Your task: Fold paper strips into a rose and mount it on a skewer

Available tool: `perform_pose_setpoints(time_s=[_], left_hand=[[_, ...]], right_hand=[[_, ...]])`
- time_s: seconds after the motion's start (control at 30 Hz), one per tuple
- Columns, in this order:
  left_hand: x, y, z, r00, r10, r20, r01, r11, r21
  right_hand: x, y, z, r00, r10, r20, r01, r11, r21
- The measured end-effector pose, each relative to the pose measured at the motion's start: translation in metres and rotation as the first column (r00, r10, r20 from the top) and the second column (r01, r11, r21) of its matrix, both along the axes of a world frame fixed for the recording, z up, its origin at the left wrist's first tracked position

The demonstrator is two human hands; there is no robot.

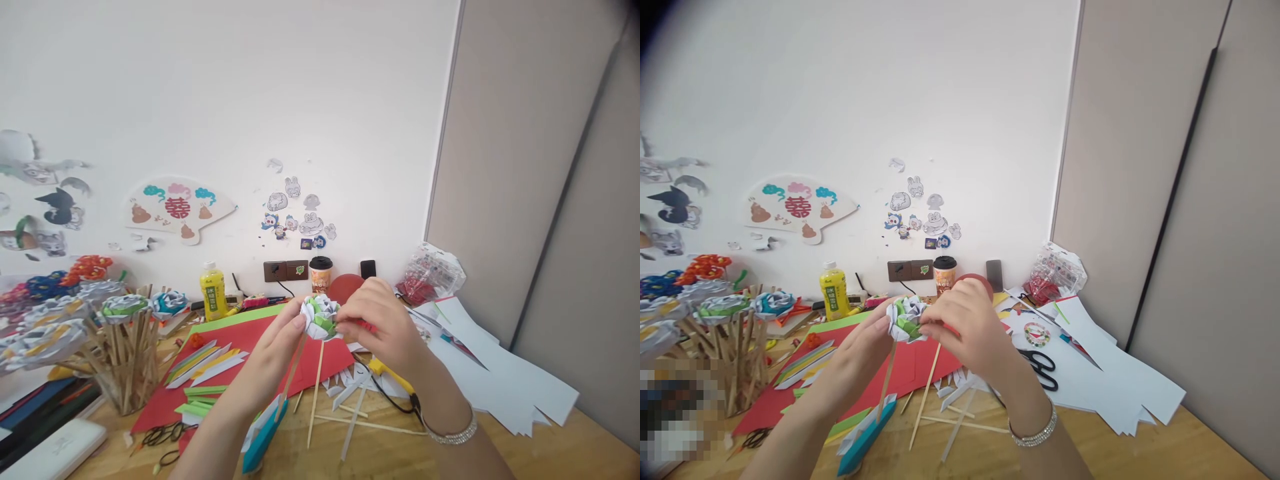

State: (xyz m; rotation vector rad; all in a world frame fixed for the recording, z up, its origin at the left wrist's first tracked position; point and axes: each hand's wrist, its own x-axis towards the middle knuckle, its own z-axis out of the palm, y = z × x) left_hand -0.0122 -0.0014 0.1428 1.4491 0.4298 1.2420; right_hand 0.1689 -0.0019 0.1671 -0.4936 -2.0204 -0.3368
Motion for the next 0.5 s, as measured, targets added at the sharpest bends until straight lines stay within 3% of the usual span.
perform_pose_setpoints(time_s=[0.1, 0.3, 0.5], left_hand=[[0.0029, -0.0001, 0.0012, 0.999, -0.022, 0.026, 0.021, 1.0, 0.012], [0.0054, 0.0013, 0.0013, 0.996, -0.083, 0.044, 0.083, 0.997, 0.006], [0.0059, 0.0034, 0.0005, 0.994, -0.056, 0.098, 0.057, 0.998, -0.005]], right_hand=[[-0.0002, 0.0, -0.0002, 0.998, -0.049, 0.038, 0.047, 0.997, 0.063], [0.0004, -0.001, 0.0003, 0.999, -0.006, 0.049, 0.007, 1.0, -0.022], [-0.0022, 0.0006, -0.0047, 0.997, -0.074, 0.036, 0.065, 0.974, 0.215]])
